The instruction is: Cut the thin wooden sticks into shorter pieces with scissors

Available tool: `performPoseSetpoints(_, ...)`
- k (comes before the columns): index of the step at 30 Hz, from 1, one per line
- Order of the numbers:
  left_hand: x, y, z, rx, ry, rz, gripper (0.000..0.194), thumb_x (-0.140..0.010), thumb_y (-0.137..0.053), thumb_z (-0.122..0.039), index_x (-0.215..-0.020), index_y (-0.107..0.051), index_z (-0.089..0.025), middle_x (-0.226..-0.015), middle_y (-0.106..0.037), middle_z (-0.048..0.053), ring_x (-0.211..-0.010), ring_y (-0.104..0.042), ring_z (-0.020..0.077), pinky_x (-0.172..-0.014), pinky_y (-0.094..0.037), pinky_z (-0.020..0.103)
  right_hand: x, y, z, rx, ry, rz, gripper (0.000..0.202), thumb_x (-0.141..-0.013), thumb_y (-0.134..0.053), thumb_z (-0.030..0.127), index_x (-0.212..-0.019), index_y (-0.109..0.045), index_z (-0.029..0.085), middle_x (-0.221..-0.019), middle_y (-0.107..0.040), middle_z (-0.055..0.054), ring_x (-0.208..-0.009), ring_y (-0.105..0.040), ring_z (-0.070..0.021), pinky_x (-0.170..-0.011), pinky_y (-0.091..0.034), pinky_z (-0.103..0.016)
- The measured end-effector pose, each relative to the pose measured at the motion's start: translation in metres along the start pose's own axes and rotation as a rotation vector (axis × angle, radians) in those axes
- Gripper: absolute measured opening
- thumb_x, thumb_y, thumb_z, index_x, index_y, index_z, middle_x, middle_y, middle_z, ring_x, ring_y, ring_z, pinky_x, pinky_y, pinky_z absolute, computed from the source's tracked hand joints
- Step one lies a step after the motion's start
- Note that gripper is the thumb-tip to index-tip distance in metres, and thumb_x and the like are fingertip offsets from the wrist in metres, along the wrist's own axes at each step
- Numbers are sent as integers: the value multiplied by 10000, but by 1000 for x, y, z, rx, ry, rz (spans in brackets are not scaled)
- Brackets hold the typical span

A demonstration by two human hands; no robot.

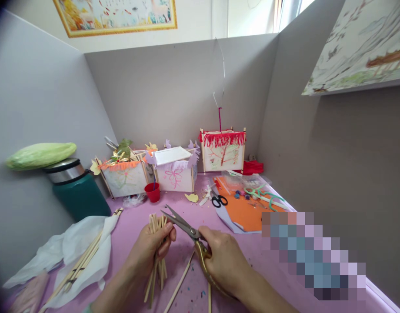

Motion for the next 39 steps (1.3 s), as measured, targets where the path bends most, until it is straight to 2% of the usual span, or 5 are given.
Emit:
performPoseSetpoints(4,1,-2,-5,92,15,-38,391,-624,-759,-479,-746,-562,-163,-565,-588,-34,-286,-234,11,-301,-137,193,-2,-5,-3,-189,-21,120,59,-830,-545,287,-820,-555,230,-632,-538,42,-561,-455,-131,-530,-346,-239)
performPoseSetpoints(9,3,0,-8,-47,13,-51,407,-721,-660,-532,-616,-584,-146,-327,-355,-74,-287,-237,35,-343,-125,199,-2,-2,-2,91,29,-40,162,-850,-494,232,-986,-581,221,-810,-609,-27,-705,-546,-183,-635,-391,-286)
performPoseSetpoints(14,3,4,-7,-100,10,-93,392,-731,-649,-518,-638,-622,-138,-329,-381,-58,-299,-262,46,-361,-142,206,-1,-3,-5,269,49,-90,314,-821,-530,226,-1134,-553,215,-911,-599,-69,-831,-564,-233,-711,-408,-330)
performPoseSetpoints(30,1,4,-2,-74,66,-40,390,-737,-649,-503,-601,-593,-142,-310,-341,-73,-280,-237,37,-330,-133,192,-1,-5,-5,243,3,-32,175,-857,-441,214,-943,-592,194,-769,-625,-40,-687,-564,-193,-621,-370,-286)
performPoseSetpoints(39,2,4,-3,128,98,-5,313,-665,-758,-390,-768,-581,-153,-605,-606,-25,-307,-269,4,-299,-162,169,-4,-2,-4,-19,13,102,122,-863,-457,235,-824,-569,206,-653,-552,30,-576,-464,-123,-551,-335,-226)
Point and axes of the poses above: each hand's wrist, its own x-axis away from the middle knuckle, its own y-axis out of the back of the hand, z = x × y, the point moved 5 cm from there along -x, towards the middle knuckle
